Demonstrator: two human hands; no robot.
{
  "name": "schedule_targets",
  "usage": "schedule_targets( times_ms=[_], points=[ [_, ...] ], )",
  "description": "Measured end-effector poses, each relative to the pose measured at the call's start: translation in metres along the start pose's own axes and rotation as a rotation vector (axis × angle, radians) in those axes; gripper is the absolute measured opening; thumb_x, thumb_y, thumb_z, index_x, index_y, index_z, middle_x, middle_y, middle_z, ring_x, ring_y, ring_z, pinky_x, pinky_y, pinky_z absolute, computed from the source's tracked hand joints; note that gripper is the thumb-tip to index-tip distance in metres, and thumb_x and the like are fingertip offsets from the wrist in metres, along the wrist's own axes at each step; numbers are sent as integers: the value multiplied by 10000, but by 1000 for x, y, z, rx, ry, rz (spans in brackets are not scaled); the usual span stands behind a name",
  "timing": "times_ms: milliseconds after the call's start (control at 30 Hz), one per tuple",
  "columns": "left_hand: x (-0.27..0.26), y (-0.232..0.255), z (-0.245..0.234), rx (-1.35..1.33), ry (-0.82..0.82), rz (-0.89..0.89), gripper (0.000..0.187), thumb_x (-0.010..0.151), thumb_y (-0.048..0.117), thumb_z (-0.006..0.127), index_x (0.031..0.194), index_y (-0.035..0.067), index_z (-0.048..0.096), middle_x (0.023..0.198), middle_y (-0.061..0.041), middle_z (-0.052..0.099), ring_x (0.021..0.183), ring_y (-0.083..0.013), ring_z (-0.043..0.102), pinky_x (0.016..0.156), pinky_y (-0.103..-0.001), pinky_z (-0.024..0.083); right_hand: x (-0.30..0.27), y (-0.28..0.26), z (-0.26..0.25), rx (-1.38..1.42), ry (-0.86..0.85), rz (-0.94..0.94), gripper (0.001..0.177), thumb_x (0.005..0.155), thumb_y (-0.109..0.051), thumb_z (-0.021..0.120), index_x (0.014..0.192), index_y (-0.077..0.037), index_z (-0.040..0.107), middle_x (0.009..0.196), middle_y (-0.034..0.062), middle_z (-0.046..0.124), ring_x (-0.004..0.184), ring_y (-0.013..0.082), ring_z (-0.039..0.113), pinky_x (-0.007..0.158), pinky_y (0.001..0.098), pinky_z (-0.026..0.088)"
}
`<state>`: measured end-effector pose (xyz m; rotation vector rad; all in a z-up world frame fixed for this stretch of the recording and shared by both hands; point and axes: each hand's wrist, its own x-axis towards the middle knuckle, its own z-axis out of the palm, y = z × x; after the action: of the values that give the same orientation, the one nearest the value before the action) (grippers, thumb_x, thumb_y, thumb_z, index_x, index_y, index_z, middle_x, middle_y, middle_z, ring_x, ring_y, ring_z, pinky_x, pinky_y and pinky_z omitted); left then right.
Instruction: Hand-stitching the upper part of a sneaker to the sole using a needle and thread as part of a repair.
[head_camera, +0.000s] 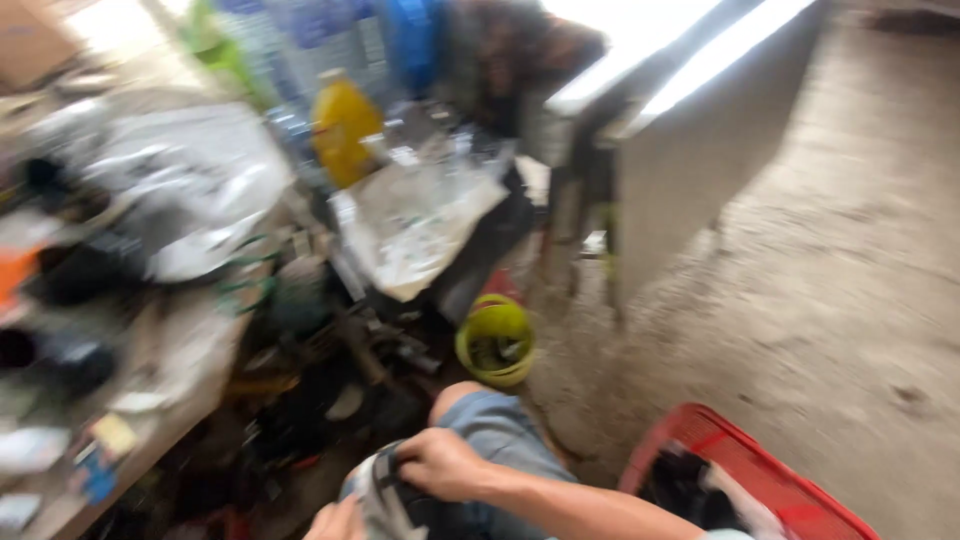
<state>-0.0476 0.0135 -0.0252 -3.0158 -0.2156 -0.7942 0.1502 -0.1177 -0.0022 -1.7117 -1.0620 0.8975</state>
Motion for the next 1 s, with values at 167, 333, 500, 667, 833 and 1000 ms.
schedule_targets(
  times_ms=[167, 333, 500, 667, 833, 1000],
  points=[
    [40, 17, -40, 94, -565, -674, 272, 838, 512, 531, 1062, 455, 675, 858, 105, 640, 801, -204, 677, 654, -416, 507, -32, -34, 1, 370, 11, 90, 308, 849, -42, 559, 1095, -82, 740, 1039, -72, 714, 981, 40, 618, 876, 247, 524],
    [58, -6, -52, -54, -984, -749, 313, 982, 486, 499, 1271, 455, 615, 1092, 107, 672, 993, -242, 680, 837, -443, 531, -25, -45, 2, 557, -22, 267, 280, 930, -26, 551, 1132, -75, 738, 1066, -27, 777, 981, 42, 643, 869, 209, 513],
    [59, -25, -35, -111, -992, -614, 242, 977, 492, 503, 1158, 460, 661, 957, 117, 628, 948, -204, 659, 805, -433, 534, -16, -25, 8, 499, -41, 257, 318, 905, -42, 485, 1122, -91, 711, 1082, -49, 752, 1004, 38, 630, 913, 201, 531],
    [73, -34, -29, -135, -988, -480, 265, 969, 466, 533, 1186, 455, 686, 960, 106, 660, 946, -201, 673, 794, -450, 541, -7, -14, 4, 494, -62, 294, 332, 911, -40, 500, 1172, -90, 699, 1148, -9, 764, 1056, 72, 679, 949, 210, 557],
    [98, -35, -33, -213, -1035, -428, 284, 968, 451, 560, 1206, 439, 715, 1132, 153, 724, 1024, -173, 684, 832, -419, 548, -3, -11, -5, 429, -91, 332, 366, 865, -8, 476, 1153, -102, 681, 1118, -5, 758, 1048, 73, 686, 952, 205, 551],
    [115, -23, -49, -256, -965, -526, 195, 896, 493, 648, 999, 393, 781, 992, 202, 775, 959, -66, 721, 844, -296, 535, -3, -40, -25, 463, -283, 543, 325, 922, -168, 624, 1234, -90, 675, 1164, -9, 740, 1046, 70, 668, 894, 177, 551]
  ],
)
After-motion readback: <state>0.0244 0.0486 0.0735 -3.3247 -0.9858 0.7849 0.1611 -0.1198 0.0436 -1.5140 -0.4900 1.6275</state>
